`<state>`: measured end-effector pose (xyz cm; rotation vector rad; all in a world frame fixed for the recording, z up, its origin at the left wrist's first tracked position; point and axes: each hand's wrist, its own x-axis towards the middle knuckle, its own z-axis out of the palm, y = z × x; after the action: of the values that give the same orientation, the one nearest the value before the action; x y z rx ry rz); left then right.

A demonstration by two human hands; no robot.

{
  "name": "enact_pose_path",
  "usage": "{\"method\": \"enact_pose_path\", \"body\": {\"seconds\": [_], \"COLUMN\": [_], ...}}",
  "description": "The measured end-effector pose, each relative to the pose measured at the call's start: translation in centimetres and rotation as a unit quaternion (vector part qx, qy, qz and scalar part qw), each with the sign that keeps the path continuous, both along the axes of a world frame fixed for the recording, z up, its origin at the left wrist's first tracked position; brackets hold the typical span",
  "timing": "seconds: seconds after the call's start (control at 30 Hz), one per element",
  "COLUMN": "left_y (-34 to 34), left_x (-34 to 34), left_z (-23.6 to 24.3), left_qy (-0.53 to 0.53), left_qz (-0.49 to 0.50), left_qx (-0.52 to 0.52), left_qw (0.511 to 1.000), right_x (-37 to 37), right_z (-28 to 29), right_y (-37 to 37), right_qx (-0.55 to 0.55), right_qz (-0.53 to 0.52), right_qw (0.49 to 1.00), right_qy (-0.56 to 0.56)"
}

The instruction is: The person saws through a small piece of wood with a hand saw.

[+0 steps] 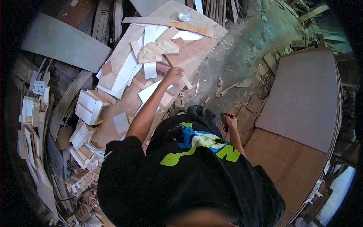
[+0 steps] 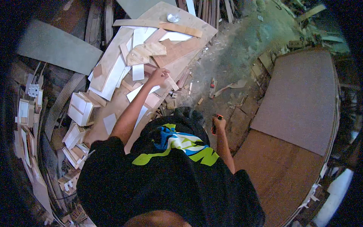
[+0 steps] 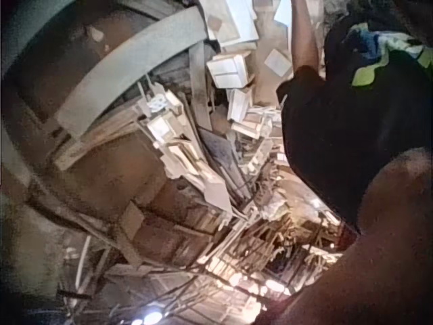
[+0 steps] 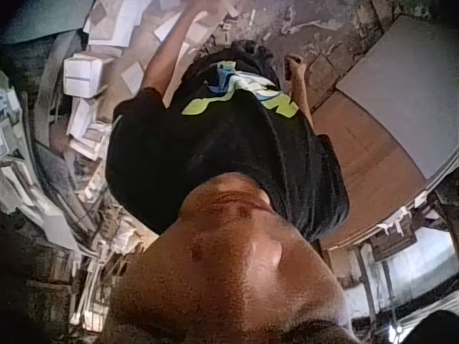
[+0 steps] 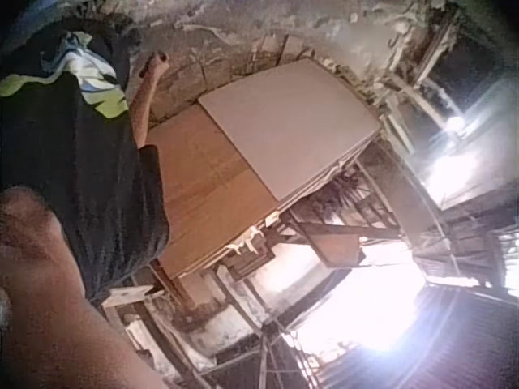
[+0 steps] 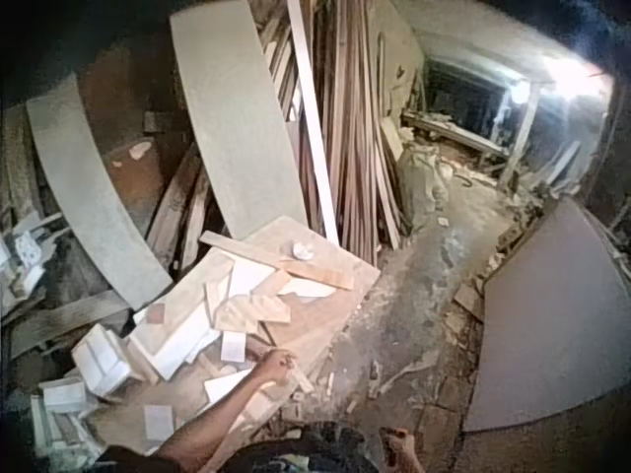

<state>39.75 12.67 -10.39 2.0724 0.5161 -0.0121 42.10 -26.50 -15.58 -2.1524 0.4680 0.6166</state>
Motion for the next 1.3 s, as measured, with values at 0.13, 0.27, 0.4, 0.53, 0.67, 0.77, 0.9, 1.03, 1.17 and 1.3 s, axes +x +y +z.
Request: {"method": "enact_pose_path", "body": {"seconds": [0.13, 0.27, 0.4, 0.53, 0.67, 0.77, 0.9, 1.03, 1.17, 1.3], "left_y": [1.3, 2.8, 0.1, -1.7, -2.3, -2.3, -2.2, -1.7, -1.2, -1.2], "left_x": [3.7, 4.9, 4.2, 0.3, -1.6, -1.7, -0.1, 2.7, 4.4, 5.3], "left_z": [-4.3, -9.1, -9.7, -4.8, -6.2, -5.7, -5.7, -5.9, -7.3, -6.9], "left_qy": [0.006, 0.035, -0.239, -0.284, -0.256, -0.236, -0.139, -0.088, 0.002, 0.000], "left_qz": [-0.011, 0.156, 0.211, 0.059, -0.069, -0.080, 0.092, 0.038, -0.031, -0.064], "left_qx": [0.055, -0.111, 0.055, 0.209, 0.231, 0.242, 0.168, 0.194, 0.144, 0.081], "left_qw": [0.998, 0.981, 0.946, 0.934, 0.936, 0.938, 0.972, 0.976, 0.989, 0.995], "right_x": [-0.8, -1.2, -3.4, -4.0, -3.4, -3.0, -2.8, -2.4, -2.5, -3.5], "right_z": [-0.1, -0.4, -0.7, 2.5, 1.4, 2.8, 5.1, 4.3, 8.3, 8.4], "right_y": [-0.9, -1.8, -3.0, -1.3, -2.1, -0.5, 1.0, 2.3, 6.3, 9.5], "right_qx": [0.036, 0.050, 0.087, 0.066, 0.080, 0.062, 0.105, 0.037, 0.072, 0.095], "right_qz": [-0.077, -0.126, -0.151, -0.114, -0.088, -0.110, -0.075, -0.016, -0.034, -0.054], "right_qw": [0.996, 0.991, 0.983, 0.986, 0.990, 0.990, 0.990, 0.995, 0.995, 0.979], "right_qy": [-0.002, -0.003, -0.059, -0.104, -0.070, -0.060, -0.051, -0.095, -0.067, -0.169]}}
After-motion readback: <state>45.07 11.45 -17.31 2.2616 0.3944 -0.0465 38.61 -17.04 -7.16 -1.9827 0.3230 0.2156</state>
